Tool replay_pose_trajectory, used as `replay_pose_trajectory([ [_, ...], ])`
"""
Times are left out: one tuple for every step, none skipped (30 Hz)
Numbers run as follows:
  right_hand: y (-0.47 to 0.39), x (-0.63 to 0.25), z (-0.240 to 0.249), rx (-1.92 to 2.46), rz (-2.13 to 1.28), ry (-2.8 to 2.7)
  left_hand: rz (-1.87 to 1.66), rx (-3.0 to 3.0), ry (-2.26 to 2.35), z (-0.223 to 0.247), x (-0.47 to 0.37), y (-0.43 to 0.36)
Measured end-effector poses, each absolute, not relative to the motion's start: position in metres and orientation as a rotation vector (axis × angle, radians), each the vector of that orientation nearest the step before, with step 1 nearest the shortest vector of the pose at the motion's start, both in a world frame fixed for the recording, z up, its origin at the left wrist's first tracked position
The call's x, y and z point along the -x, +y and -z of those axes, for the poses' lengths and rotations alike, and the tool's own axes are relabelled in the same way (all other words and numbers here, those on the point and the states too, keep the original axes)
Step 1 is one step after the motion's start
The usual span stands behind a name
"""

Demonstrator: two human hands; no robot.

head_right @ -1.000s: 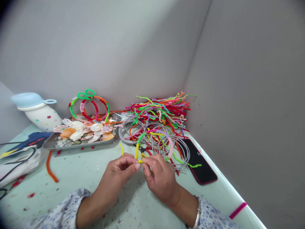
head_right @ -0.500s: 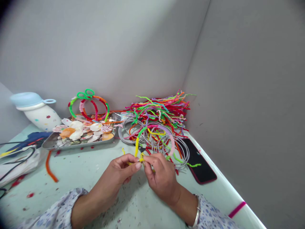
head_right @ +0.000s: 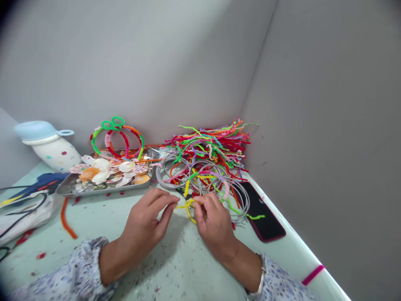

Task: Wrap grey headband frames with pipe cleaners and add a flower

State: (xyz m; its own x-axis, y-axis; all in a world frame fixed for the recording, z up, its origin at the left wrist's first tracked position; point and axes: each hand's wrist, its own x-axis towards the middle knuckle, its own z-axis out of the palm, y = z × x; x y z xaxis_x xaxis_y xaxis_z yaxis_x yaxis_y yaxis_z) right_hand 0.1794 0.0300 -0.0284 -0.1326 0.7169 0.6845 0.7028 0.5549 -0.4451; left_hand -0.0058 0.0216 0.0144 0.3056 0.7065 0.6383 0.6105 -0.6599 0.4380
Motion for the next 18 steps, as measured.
replay_pose_trajectory([
  [0.0291, -0.1789, 0.0279, 1.151, -0.028, -1.856, -1.266, -2.543, 1.263, -0.0117, 0.0074, 0.0262],
  [0.0280, -0.1786, 0.0274, 1.138, -0.043, -1.860, -1.237, -2.632, 1.267, -0.0092, 0.0088, 0.0299],
  [0.0270, -0.1783, 0.0271, 1.124, -0.061, -1.862, -1.214, -2.698, 1.263, -0.0073, 0.0099, 0.0326],
  [0.0261, -0.1780, 0.0270, 1.108, -0.080, -1.864, -1.196, -2.749, 1.254, -0.0061, 0.0107, 0.0341],
  [0.0252, -0.1778, 0.0270, 1.092, -0.100, -1.867, -1.187, -2.785, 1.238, -0.0057, 0.0112, 0.0345],
  [0.0245, -0.1777, 0.0271, 1.077, -0.116, -1.871, -1.188, -2.805, 1.223, -0.0059, 0.0113, 0.0341],
  [0.0239, -0.1775, 0.0273, 1.062, -0.129, -1.876, -1.193, -2.813, 1.210, -0.0066, 0.0112, 0.0332],
  [0.0233, -0.1773, 0.0274, 1.052, -0.140, -1.880, -1.201, -2.813, 1.199, -0.0074, 0.0109, 0.0320],
  [0.0228, -0.1771, 0.0275, 1.043, -0.150, -1.885, -1.205, -2.808, 1.191, -0.0082, 0.0105, 0.0309],
  [0.0224, -0.1769, 0.0275, 1.035, -0.159, -1.890, -1.209, -2.801, 1.184, -0.0089, 0.0101, 0.0299],
  [0.0219, -0.1767, 0.0273, 1.028, -0.165, -1.893, -1.212, -2.795, 1.176, -0.0091, 0.0098, 0.0293],
  [0.0215, -0.1765, 0.0271, 1.023, -0.171, -1.897, -1.213, -2.790, 1.167, -0.0091, 0.0096, 0.0289],
  [0.0212, -0.1764, 0.0269, 1.016, -0.175, -1.899, -1.212, -2.789, 1.157, -0.0087, 0.0096, 0.0288],
  [0.0208, -0.1763, 0.0266, 1.010, -0.179, -1.903, -1.209, -2.789, 1.148, -0.0081, 0.0099, 0.0289],
  [0.0206, -0.1763, 0.0264, 1.005, -0.182, -1.905, -1.204, -2.790, 1.139, -0.0073, 0.0102, 0.0291],
  [0.0204, -0.1763, 0.0262, 1.002, -0.184, -1.906, -1.198, -2.792, 1.130, -0.0065, 0.0106, 0.0293],
  [0.0202, -0.1763, 0.0261, 1.001, -0.186, -1.906, -1.195, -2.794, 1.124, -0.0057, 0.0110, 0.0295],
  [0.0200, -0.1764, 0.0260, 1.000, -0.185, -1.904, -1.192, -2.796, 1.118, -0.0050, 0.0114, 0.0297],
])
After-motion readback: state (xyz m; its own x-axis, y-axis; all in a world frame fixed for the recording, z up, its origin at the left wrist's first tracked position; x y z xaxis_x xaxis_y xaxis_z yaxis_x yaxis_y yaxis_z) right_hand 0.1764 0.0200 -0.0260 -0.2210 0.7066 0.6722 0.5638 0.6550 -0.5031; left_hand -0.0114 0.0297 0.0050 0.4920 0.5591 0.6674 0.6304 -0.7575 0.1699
